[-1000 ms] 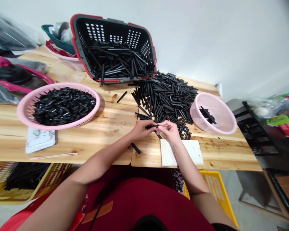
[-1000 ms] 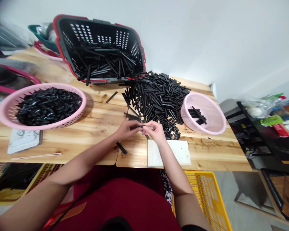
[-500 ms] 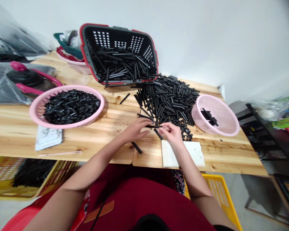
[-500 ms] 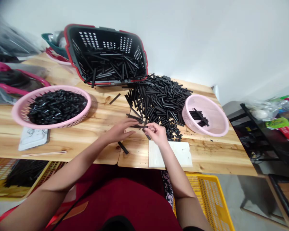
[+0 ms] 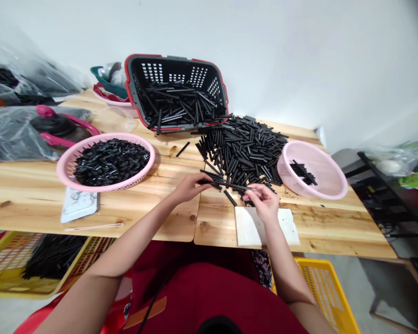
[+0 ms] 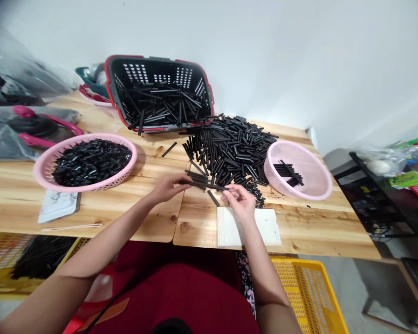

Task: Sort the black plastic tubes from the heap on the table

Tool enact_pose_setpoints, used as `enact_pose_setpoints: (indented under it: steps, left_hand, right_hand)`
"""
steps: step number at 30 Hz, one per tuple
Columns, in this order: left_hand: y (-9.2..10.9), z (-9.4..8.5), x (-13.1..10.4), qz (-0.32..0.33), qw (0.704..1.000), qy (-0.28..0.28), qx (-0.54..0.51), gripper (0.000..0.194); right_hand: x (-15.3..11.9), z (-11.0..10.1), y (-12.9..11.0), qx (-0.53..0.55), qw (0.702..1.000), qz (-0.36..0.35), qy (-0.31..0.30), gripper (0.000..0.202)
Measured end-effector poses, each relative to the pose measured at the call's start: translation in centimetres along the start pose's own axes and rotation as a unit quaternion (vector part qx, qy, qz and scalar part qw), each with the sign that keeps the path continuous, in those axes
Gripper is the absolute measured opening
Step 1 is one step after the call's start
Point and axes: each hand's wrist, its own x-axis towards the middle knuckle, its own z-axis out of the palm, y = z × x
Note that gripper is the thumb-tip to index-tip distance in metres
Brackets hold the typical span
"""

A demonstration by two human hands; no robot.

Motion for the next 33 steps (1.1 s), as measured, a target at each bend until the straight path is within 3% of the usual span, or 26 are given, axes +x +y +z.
enact_pose_setpoints:
  steps: [9,16,20,25,28,33]
  left_hand:
    - [1.5,1.3,2.1,-0.029,0.982,-0.003,-0.187,0.037]
    - [2.0,2.1,1.9,-0.053,0.985,-0.036,-0.160,0.042]
    - [1.6,2.6,1.4,-0.079,0.976,-0.012,-0.201,0.042]
    - [1.8,2.7,1.0,-0.090,0.961,-0.001,-0.261,0.037]
    - [2.0,3.3,0.9,-0.100,0.940,0.015,-0.326,0.035]
    - [1.6,4.2,1.0,-0.130,0.869,0.066,-0.472,0.043]
  right_hand:
    - [-0.2,-2.6,-1.1,0.008,0.998,-0.008,0.067,0.030]
    - [-0.5,-1.9,-1.2,-0.051,0.998,-0.046,-0.004,0.025]
    - [0.0,-1.3,-0.6,-0.087,0.993,-0.062,-0.049,0.023]
    - [0.4,-0.4,-0.3,-0.074,0.994,-0.065,-0.057,0.023]
    - [0.2,0.6,-0.7,-0.067,0.994,-0.053,-0.063,0.023]
    - [-0.2,2.4,-1.2,-0.039,0.999,-0.025,-0.022,0.024]
